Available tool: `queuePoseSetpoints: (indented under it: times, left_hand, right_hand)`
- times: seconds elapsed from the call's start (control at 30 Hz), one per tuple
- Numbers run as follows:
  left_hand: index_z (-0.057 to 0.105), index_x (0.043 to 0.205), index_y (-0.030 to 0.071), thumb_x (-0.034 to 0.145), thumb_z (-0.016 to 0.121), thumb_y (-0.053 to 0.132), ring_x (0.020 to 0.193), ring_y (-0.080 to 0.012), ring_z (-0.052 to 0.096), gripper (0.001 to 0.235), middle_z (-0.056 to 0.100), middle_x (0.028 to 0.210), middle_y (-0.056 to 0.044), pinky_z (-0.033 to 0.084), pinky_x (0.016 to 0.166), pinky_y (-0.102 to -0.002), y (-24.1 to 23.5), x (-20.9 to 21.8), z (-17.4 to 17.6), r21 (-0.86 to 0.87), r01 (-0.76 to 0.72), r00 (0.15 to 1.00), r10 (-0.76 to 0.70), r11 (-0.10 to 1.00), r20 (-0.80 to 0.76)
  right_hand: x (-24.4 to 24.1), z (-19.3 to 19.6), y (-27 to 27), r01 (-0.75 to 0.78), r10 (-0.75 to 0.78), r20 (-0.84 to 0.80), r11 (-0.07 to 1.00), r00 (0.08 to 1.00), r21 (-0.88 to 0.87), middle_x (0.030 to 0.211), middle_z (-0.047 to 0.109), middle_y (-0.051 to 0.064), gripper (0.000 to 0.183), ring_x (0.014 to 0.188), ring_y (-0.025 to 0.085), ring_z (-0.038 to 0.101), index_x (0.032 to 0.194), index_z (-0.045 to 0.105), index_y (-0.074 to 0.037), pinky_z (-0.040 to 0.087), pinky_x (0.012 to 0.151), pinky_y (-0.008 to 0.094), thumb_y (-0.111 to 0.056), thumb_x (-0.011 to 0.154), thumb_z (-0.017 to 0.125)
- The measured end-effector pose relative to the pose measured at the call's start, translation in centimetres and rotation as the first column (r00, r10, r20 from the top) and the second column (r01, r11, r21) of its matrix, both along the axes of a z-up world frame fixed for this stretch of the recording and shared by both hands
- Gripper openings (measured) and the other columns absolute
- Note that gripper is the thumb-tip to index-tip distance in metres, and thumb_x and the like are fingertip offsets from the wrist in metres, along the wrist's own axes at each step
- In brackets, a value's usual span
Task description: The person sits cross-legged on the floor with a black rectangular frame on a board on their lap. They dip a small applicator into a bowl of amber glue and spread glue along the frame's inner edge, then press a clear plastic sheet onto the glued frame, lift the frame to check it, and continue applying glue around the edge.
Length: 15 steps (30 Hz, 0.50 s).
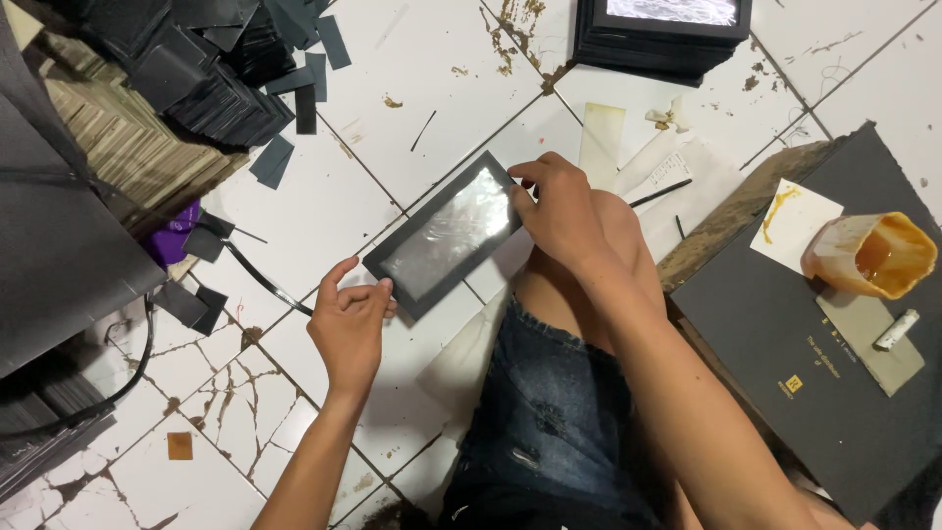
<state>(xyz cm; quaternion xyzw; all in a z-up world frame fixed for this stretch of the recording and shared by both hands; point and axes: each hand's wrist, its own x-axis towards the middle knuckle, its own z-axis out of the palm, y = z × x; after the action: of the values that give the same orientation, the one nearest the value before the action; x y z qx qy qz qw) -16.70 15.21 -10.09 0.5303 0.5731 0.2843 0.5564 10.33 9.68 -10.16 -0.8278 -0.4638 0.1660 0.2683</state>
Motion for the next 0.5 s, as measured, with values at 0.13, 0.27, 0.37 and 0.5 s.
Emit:
queuePoseSetpoints:
  times: [0.13,0.27,0.37,0.5]
  left_hand:
    - [0.057,0.134,-0.002,0.093,0.075,0.007,0.071,-0.0198,0.071,0.046,0.071,0.085,-0.020,0.064,0.068,-0.030,-0.1,0.2,-0.4,-0.005,0.002,1.000,-0.002,1.000,0.001]
    - [0.059,0.135,0.001,0.093,0.076,0.009,0.070,-0.0199,0.071,0.046,0.071,0.086,-0.019,0.063,0.066,-0.029,-0.3,0.1,-0.9,0.009,-0.001,1.000,0.001,1.000,-0.007]
    - [0.059,0.136,0.001,0.096,0.073,0.011,0.070,-0.0195,0.069,0.044,0.071,0.087,-0.019,0.061,0.066,-0.030,-0.6,0.1,-1.1,0.047,0.013,0.999,-0.011,0.999,-0.038]
    - [0.054,0.143,-0.005,0.102,0.062,0.006,0.091,-0.0313,0.066,0.043,0.063,0.110,-0.026,0.056,0.078,-0.042,-0.8,0.3,-0.9,0.324,0.107,0.981,-0.046,0.940,-0.191]
  right_hand:
    - [-0.1,-0.3,0.0,-0.018,0.019,0.037,1.000,0.999,-0.020,0.095,0.071,0.013,0.028,0.082,0.025,0.072,0.117,0.077,-0.005,0.055,0.059,0.035,-0.015,0.092,0.075]
    - [0.1,-0.7,0.0,-0.038,0.041,0.067,0.998,0.997,-0.045,0.094,0.072,0.011,0.025,0.076,0.022,0.072,0.116,0.077,-0.007,0.052,0.052,0.031,-0.018,0.095,0.072]
    - [0.1,-0.7,0.1,-0.041,0.044,0.069,0.998,0.997,-0.038,0.093,0.072,0.012,0.024,0.075,0.023,0.073,0.116,0.077,-0.005,0.052,0.051,0.030,-0.017,0.096,0.070]
    - [-0.1,-0.4,-0.1,-0.033,0.033,0.090,0.999,0.995,-0.001,0.093,0.072,0.013,0.026,0.075,0.022,0.073,0.121,0.075,-0.003,0.052,0.051,0.029,-0.014,0.102,0.061]
